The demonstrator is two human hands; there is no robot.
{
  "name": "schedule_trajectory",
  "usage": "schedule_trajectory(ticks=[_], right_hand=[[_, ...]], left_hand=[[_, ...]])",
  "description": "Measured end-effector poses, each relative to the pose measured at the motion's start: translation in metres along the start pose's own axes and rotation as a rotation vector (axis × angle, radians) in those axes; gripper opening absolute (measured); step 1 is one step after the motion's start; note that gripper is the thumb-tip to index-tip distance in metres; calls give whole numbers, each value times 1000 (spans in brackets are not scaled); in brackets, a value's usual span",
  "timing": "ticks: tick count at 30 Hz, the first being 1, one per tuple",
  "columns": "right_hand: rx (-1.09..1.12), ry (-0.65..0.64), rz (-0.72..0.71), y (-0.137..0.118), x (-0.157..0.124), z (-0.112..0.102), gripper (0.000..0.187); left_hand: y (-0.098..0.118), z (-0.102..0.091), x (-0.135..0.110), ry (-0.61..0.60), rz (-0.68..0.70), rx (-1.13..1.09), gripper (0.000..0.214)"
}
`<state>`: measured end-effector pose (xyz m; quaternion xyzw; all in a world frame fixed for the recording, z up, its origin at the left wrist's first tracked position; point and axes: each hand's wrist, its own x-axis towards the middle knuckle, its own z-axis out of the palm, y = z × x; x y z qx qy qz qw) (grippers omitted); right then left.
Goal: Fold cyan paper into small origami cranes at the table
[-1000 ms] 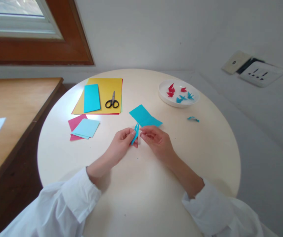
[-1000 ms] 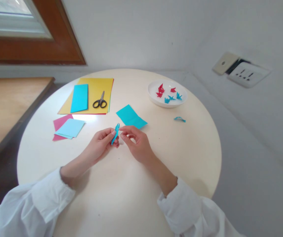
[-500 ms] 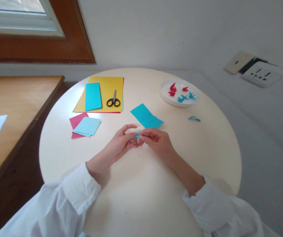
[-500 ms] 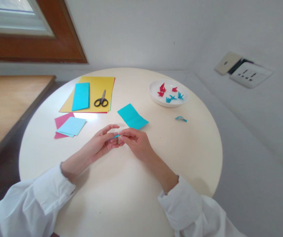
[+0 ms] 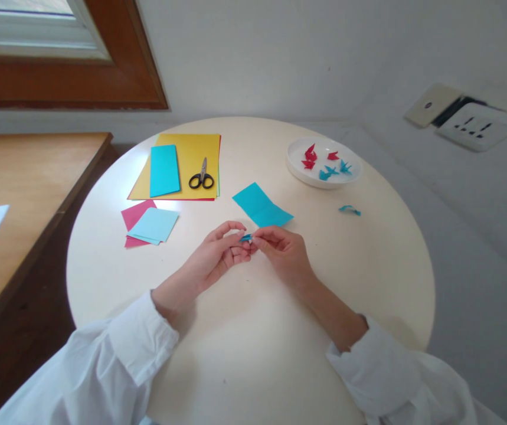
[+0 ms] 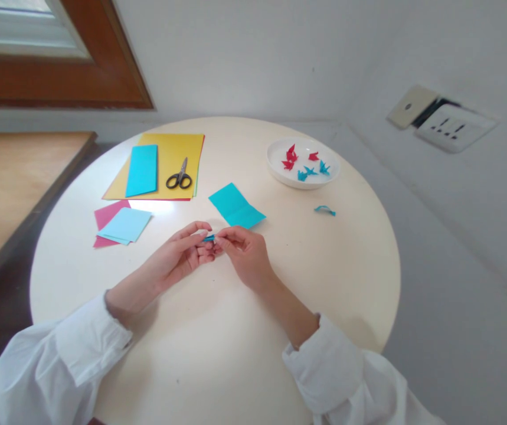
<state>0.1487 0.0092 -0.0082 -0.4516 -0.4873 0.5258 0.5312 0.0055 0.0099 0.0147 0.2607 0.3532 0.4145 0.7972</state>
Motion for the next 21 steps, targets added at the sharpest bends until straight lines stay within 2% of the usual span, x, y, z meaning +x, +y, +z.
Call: schedule_trajectory(ticks=[4,11,21], right_hand=[[-20,63,-29,1,2,-2,10],[-125,78,-129,1,2,-3,4],[-185,76,-199,2,-1,-4,4]], left_hand=[[-4,-6,4,12,99,81,22],[-7,-4,6,113,300,272,25],[-9,-2,4,192,345,351,19]])
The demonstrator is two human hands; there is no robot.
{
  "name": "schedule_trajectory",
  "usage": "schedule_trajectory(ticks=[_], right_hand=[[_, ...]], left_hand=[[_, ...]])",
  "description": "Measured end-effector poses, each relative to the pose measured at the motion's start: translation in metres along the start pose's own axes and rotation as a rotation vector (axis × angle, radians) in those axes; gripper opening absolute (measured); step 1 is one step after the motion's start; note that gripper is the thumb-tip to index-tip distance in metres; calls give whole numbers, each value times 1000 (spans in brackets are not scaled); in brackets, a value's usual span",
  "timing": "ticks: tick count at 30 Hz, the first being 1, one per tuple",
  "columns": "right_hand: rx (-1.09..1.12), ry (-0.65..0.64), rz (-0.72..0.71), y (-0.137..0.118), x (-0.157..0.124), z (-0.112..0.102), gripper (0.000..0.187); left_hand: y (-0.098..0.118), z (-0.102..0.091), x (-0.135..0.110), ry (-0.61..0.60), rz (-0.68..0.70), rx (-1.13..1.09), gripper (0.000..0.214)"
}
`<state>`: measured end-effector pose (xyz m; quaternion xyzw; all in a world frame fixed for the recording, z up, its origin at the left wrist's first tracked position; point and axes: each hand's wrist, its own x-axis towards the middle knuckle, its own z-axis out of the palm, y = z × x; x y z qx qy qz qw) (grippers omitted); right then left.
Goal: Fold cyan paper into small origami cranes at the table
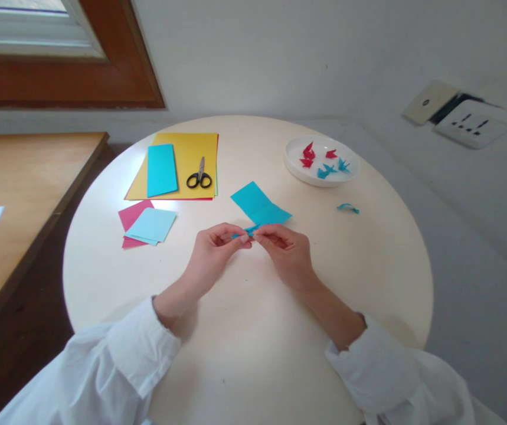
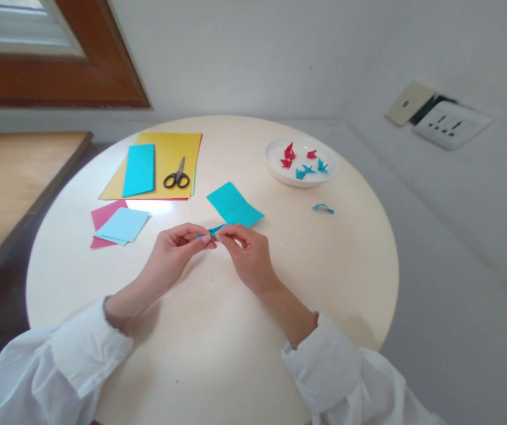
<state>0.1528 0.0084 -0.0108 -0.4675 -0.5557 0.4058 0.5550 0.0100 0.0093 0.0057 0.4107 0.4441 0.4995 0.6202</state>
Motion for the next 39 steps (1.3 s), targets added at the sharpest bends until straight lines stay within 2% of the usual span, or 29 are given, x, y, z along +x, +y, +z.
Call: schedule_trajectory(ticks=[8,14,25,39], right_hand=[[-95,-34,-68,6,-1,-2,6],[-116,-13,-110,7,-1,0,6],[-37,80,-49,0,-4,8,4],[-6,79,-37,-2,-6,11,3]], left_hand=[[-1,2,-1,45,50,109,13],[2,3,-2,65,85,195,9],[-4,9,-4,127,145,220,11],[-3,11,-5,157,156,236,11]])
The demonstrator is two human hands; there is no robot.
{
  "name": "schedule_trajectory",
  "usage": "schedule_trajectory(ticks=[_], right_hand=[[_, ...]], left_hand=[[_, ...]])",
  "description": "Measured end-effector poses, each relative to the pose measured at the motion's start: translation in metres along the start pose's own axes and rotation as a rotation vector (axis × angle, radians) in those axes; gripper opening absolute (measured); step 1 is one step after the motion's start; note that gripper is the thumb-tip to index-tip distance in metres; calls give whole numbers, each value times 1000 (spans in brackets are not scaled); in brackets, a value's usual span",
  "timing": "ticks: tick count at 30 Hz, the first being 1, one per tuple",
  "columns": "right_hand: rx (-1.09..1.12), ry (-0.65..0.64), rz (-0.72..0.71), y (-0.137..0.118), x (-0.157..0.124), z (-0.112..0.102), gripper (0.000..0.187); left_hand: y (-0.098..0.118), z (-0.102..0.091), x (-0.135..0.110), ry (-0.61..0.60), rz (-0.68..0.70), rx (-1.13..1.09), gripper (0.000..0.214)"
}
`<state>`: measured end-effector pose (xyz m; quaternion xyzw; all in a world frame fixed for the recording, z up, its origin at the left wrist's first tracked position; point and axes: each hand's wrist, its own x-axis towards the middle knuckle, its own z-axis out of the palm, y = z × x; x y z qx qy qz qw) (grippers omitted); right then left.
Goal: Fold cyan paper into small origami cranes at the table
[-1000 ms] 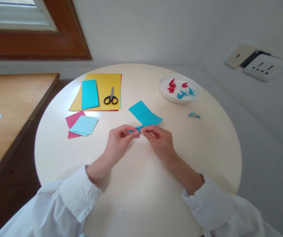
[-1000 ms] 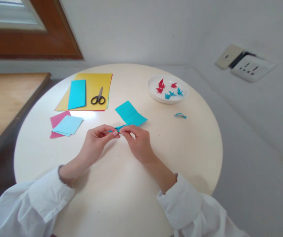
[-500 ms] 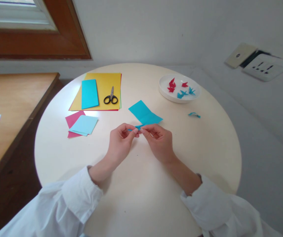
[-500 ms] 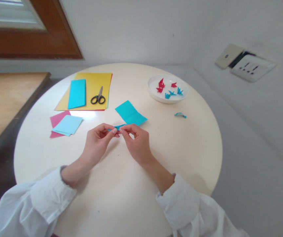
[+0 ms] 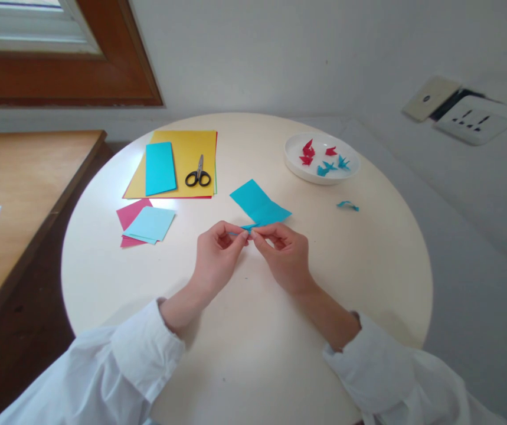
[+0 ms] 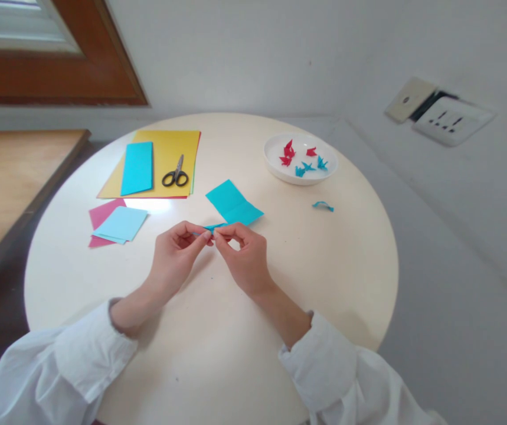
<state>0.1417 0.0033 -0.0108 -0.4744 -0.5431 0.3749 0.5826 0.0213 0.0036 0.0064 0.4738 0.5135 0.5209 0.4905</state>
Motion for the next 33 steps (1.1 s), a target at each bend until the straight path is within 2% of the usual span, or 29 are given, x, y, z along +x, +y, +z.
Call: schedule_trajectory(ticks=[11,19,26,33], right_hand=[[-36,18,-23,1,0,1,5],[-14,10,12,-2,0,1,4],[103,56,55,-1,1,3,21],[231,-43,117,0,4,-2,29]], left_hand=[[-2,1,1,6,40,12,13],[2,0,1,-37,89,-8,14],[0,-1,1,-38,65,-47,25],[2,-5,7,-160,37,-145,36]])
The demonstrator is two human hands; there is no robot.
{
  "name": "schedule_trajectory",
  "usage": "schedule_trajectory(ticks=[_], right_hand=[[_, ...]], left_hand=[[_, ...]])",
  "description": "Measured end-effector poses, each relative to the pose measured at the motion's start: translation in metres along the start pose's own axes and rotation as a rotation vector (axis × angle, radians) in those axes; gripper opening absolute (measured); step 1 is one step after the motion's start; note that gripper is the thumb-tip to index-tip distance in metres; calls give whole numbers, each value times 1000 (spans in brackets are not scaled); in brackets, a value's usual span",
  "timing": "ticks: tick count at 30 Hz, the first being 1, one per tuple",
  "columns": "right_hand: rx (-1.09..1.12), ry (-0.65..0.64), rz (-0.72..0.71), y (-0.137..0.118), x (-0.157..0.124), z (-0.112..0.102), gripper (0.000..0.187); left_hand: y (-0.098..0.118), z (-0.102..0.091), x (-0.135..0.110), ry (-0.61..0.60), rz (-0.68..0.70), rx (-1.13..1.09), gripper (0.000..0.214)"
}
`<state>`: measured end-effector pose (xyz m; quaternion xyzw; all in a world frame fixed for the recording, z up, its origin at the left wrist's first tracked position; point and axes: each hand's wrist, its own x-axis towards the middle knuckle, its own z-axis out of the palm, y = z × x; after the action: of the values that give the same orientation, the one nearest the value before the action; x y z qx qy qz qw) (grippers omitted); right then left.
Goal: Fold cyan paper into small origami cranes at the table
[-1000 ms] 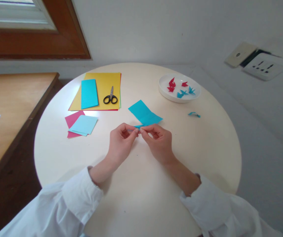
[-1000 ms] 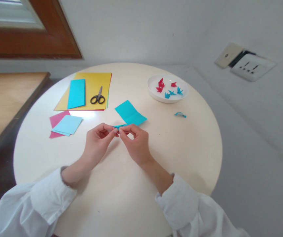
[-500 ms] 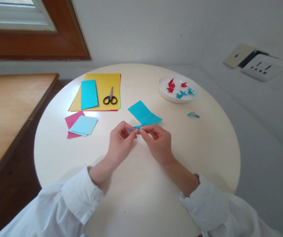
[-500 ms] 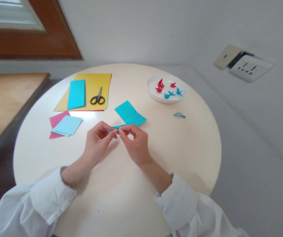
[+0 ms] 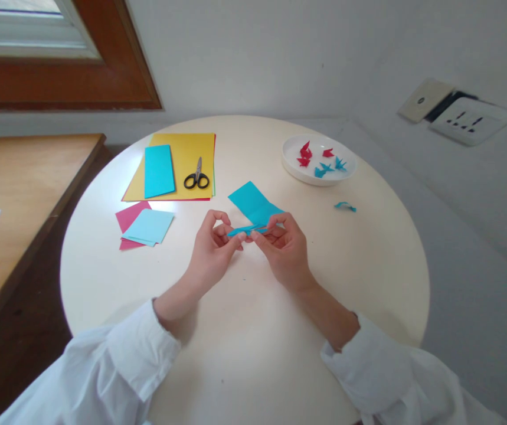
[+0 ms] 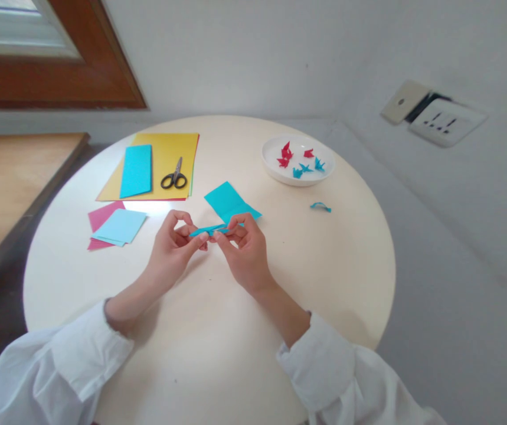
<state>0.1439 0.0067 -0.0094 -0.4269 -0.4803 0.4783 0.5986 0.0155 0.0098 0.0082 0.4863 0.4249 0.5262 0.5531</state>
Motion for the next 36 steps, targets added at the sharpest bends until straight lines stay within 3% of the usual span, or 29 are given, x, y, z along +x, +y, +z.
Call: schedule_trajectory(ticks=[6,11,15,21,26,36], right_hand=[[-59,-63,-21,-4,0,-6,28],[-140,-94,-12,-7,-1,-7,27],[-172,-99,-15,-5,0,-5,29],[-187,-100,9,0,1,-4,33],[-176,-102,24,1,0,-5,32],[-130,-113,43,0,0,-3,35]], left_hand=[[6,-8,3,-115,-159,-38,41],[7,-11,2,-150,-223,-56,29],[4,-11,2,-136,-169,130,25],[-7,-10,-1,-89,35,449,18],[-4,-8,-2,-124,91,631,21],[-3,-11,-2,-140,176,753,22]])
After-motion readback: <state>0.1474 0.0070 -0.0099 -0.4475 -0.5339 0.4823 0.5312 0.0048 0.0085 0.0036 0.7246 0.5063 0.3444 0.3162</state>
